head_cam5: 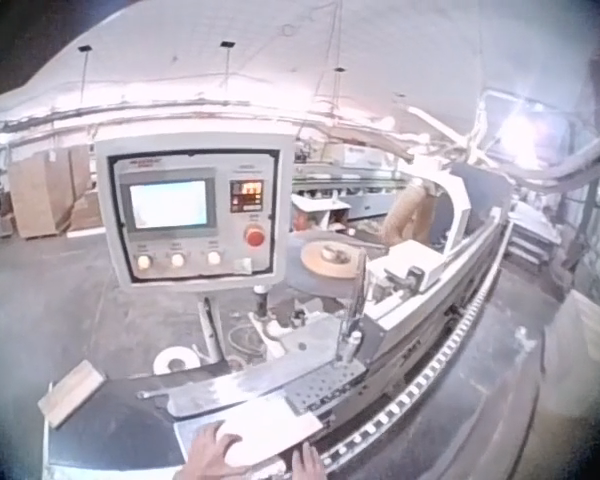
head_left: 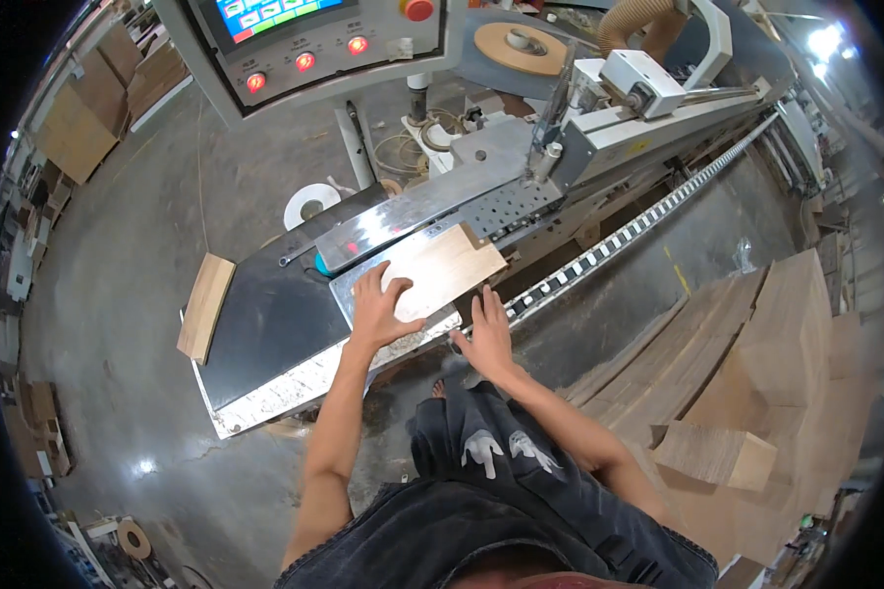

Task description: The person picks up wooden blocks from a stack and feeds them one by one through an edge banding machine by hand.

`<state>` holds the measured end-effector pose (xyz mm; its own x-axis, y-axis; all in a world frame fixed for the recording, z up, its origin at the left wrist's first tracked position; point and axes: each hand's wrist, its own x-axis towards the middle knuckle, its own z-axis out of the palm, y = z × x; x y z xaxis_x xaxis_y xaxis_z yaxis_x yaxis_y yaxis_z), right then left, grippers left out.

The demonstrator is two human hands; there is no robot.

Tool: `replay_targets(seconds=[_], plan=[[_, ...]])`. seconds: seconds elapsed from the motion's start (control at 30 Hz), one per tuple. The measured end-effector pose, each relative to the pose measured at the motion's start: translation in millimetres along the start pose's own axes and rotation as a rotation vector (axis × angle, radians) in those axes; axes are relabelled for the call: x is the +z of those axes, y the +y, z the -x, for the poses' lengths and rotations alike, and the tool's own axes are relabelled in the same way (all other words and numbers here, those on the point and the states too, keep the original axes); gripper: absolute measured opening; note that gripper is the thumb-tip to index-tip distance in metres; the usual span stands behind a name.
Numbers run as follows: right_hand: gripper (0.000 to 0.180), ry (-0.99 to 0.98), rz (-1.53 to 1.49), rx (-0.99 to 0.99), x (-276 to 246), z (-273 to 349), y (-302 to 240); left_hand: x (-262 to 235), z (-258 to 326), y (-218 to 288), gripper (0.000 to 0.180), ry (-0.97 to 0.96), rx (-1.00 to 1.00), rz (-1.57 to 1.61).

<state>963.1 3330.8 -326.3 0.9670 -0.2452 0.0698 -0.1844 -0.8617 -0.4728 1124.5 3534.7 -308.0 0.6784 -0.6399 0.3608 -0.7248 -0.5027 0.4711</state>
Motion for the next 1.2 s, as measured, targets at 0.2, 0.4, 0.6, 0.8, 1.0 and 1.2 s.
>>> replay_targets(seconds=[0.2,0.4,0.6,0.8,1.0,1.2], plan=[[0.110,0.014,-0.011,0.124,32.5,-56.0,-24.5,25.9,-22.6,-5.5,0.051,0.069,-0.037,-0.072],[0.118,-0.020,-0.249,0.349,42.8,-83.0,-39.2,18.8,-30.4,21.4,0.038,0.114,-0.229,0.128],[0.126,0.140,-0.425,0.315,43.4,-90.4,-3.6,-78.1,-75.0,87.5,0.030,0.027,-0.212,0.828],[0.138,0.294,-0.395,0.163,36.9,-105.2,36.7,-133.7,-144.4,171.6,0.053,-0.253,0.532,1.417],[0.138,0.159,-0.519,0.346,3.6,-124.9,82.7,-103.5,-208.4,241.8,0.051,-0.497,0.636,1.531],[0.138,0.290,-0.443,0.218,2.6,-134.9,130.3,-79.0,-212.5,278.8,0.052,-0.418,0.659,1.506]])
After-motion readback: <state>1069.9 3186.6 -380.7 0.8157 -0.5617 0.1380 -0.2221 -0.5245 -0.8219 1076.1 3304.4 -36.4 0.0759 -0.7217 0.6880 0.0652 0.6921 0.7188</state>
